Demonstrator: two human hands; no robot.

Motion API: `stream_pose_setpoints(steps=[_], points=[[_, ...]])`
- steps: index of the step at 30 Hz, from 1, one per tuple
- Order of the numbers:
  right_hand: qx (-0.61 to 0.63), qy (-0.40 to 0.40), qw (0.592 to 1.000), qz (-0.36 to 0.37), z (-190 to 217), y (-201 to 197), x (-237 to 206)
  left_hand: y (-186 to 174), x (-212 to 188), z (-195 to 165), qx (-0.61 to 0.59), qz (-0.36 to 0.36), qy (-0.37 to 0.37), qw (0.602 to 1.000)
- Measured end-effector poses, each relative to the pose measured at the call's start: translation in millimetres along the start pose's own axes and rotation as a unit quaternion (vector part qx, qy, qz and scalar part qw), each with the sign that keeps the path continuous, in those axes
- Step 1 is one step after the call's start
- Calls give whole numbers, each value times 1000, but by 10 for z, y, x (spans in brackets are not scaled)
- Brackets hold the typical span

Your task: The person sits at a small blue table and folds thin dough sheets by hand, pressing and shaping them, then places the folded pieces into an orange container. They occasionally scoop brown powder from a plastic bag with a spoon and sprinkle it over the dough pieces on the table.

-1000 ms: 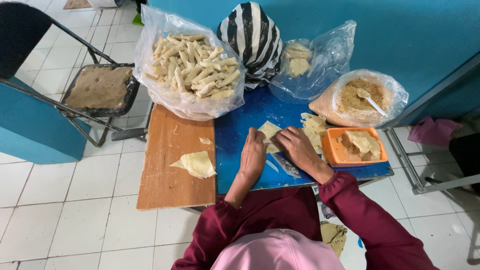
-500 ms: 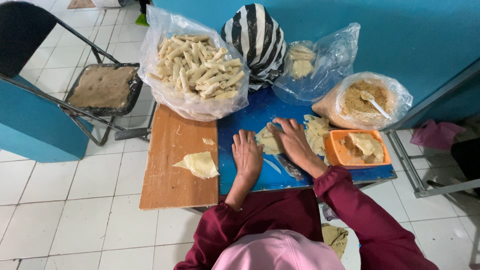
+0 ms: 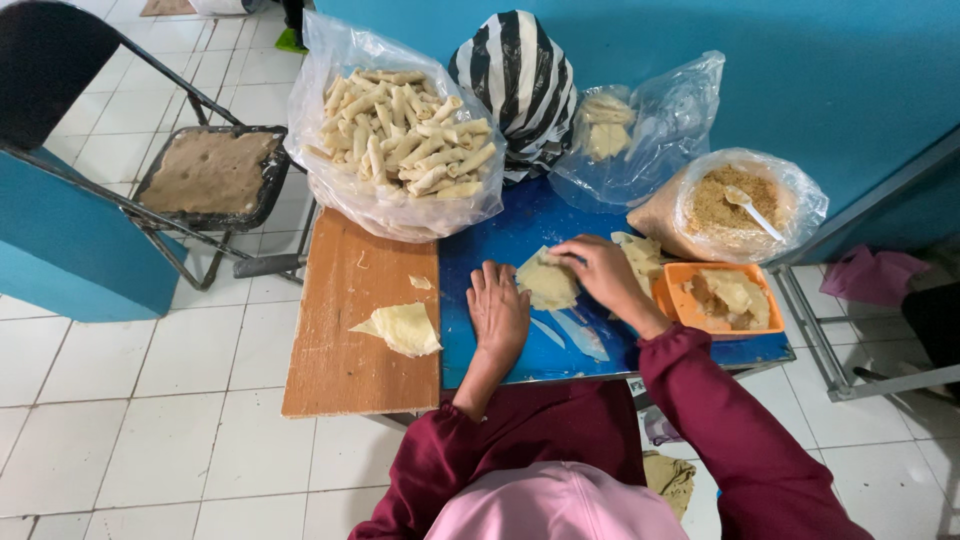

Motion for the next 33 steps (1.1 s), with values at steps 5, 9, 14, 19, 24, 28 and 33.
stream_pose_setpoints(steps=[5, 9, 14, 19, 24, 28, 33], points=[[313, 172, 932, 66, -238, -8, -83, -33, 10, -30, -31, -11, -3, 999], [403, 213, 887, 76, -311, 45, -248, -175, 25, -123, -192, -75, 66, 976], [342, 165, 924, 49, -203, 48, -449, 73, 5, -139, -568, 101, -84, 812], [146, 85, 984, -63, 208, -151, -618, 173, -89, -108, -669, 115, -100, 727], [-74, -61, 979, -179, 709, -296, -748, 223, -147, -94, -716, 93, -117, 682], [-148, -84, 962, -215, 788, -277, -769, 206, -187, -117, -720, 92, -119, 678], [-168, -128, 947, -241, 819, -253, -848, 149, -218, -141, -731, 90, -142, 661]])
Point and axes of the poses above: each hand's wrist, its own x-axis towards the middle knuckle, its own y-axis out of the palm, z = x × y, the point moved 5 cm from there along x, towards the middle knuckle, and after that the axes turned 1 degree about -x, right-handed, at the moved point
